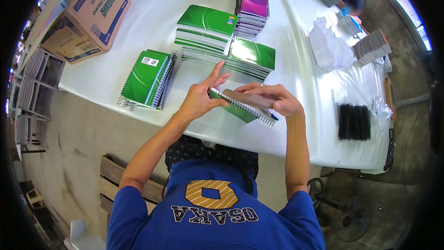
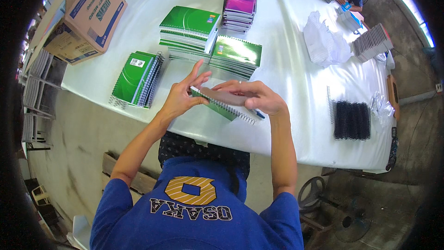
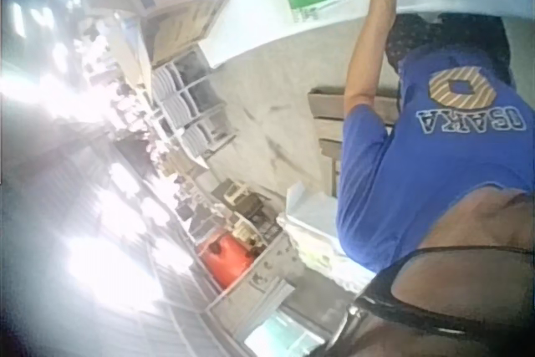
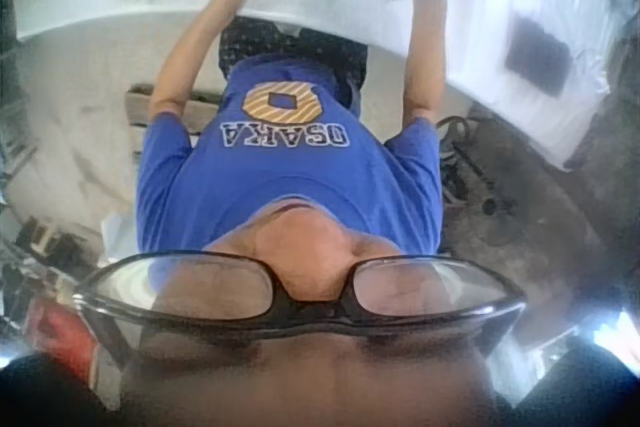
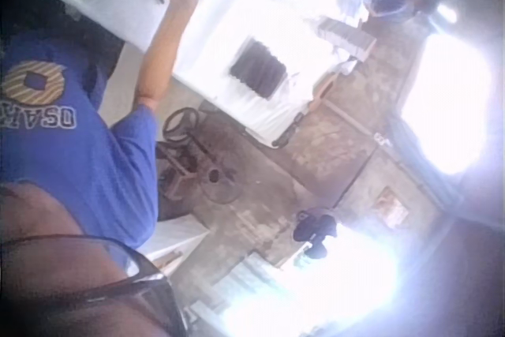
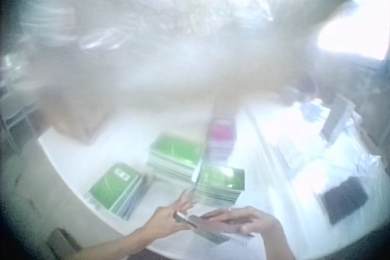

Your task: The person assembles spiral notebooks by hand and using pliers, inserting a spiral coil into pre-punched holes of notebook covers and pages, and crimping the ends of the coil to secure it.

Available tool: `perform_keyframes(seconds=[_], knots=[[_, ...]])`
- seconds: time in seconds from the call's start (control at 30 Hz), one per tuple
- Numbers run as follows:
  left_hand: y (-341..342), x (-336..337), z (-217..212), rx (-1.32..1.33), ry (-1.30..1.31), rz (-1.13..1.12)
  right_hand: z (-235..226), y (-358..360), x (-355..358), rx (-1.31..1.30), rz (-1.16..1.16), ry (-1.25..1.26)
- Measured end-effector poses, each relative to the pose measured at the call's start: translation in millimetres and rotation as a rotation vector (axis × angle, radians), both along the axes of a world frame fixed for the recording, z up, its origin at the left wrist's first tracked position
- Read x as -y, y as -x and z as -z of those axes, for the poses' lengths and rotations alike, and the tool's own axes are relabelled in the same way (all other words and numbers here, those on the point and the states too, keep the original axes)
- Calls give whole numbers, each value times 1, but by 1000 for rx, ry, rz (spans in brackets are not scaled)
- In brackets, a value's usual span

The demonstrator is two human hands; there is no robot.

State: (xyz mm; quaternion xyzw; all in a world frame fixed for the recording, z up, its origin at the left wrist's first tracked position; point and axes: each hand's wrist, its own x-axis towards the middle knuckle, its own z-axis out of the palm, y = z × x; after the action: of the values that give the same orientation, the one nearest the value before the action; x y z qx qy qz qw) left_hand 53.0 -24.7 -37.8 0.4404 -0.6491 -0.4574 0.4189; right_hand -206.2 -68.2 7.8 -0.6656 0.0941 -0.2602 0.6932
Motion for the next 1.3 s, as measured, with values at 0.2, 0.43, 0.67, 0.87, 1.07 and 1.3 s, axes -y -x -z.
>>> perform_keyframes(seconds=[0.2,0.43,0.67,0.87,1.07,1.3], knots=[[-5,0,0,-60,-21,39,-11,-8,1,-276,55,25],[-22,6,15,-119,-106,216,-20,20,-21,-248,225,154],[-20,6,5,-155,-129,354,-13,101,-64,-1005,948,615],[-18,-9,-4,-122,50,138,38,16,-78,-916,979,887],[-11,-28,-30,518,552,-239,49,-10,-86,-1075,1139,1002],[0,-34,-20,660,638,-370,8,-60,-121,-647,978,719]])
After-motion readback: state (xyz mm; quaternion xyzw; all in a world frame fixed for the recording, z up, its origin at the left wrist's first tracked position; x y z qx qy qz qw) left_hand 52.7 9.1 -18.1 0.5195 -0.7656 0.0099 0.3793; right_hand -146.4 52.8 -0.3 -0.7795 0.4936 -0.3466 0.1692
